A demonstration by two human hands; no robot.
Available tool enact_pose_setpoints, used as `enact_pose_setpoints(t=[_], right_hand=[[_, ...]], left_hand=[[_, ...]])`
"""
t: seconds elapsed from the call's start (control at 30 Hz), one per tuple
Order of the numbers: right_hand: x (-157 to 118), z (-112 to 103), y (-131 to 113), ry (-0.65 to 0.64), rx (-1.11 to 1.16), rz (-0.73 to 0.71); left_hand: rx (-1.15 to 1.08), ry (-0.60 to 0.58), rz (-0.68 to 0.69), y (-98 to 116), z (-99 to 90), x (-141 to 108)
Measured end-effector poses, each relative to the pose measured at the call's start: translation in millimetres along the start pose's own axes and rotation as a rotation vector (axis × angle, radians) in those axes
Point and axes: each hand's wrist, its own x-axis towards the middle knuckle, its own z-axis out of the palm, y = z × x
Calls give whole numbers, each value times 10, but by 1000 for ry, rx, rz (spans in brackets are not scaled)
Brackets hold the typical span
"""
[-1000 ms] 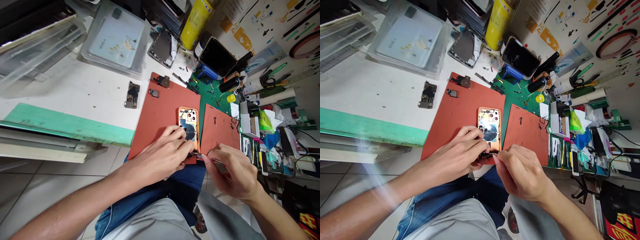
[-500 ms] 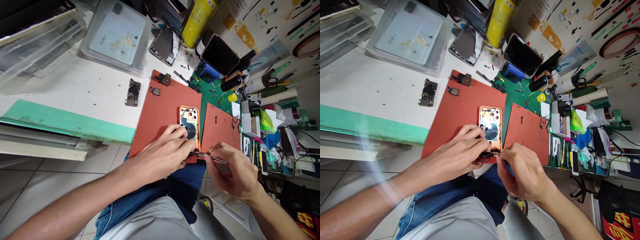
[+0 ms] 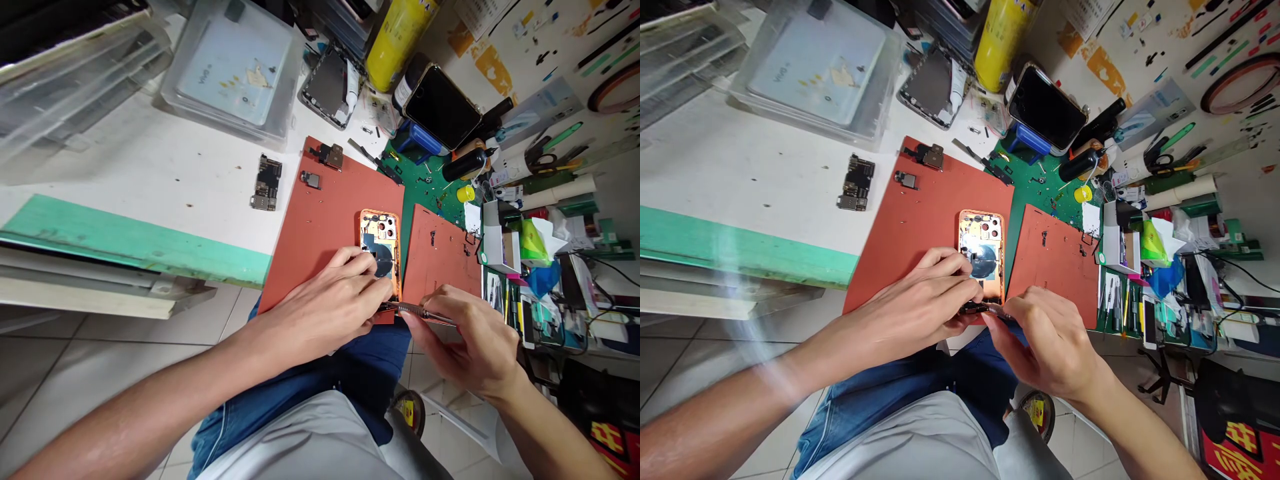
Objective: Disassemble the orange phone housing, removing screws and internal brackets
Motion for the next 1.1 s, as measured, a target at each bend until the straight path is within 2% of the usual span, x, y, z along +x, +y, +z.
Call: enact_pose_setpoints(t=[0.4, 0.83, 1.1], right_hand=[[5, -7, -18, -39, 65, -3], [19, 1, -20, -17, 32, -18], [20, 9, -14, -6, 10, -3]], left_hand=[[-7, 7, -12, -14, 27, -11], [-16, 7, -9, -8, 23, -21], [-41, -21, -53, -5, 19, -24]])
